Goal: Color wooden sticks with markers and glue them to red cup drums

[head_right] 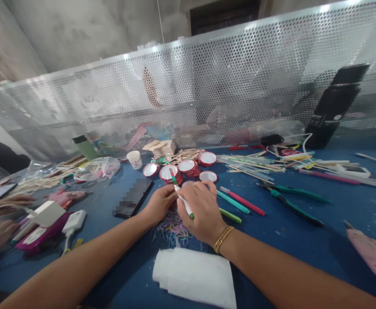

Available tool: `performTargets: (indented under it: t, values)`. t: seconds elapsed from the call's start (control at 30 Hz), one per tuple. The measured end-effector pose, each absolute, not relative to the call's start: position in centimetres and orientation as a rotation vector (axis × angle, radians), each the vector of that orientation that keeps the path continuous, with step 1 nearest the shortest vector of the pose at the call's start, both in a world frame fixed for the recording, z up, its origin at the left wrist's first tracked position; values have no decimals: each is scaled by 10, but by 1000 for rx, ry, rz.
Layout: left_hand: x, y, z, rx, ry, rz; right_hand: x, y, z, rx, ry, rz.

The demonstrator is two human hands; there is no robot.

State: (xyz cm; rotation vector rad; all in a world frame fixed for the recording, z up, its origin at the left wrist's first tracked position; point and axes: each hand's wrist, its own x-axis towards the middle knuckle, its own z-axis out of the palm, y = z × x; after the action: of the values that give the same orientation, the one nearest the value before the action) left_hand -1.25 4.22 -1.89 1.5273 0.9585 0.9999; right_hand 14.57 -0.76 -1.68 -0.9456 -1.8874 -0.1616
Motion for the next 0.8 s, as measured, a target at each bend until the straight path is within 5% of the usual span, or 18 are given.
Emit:
performTargets:
  t: [0.8]
  values:
    - [-13, 40, -12, 1635, 1009, 932, 151, -7, -14, -959, -1829, -167]
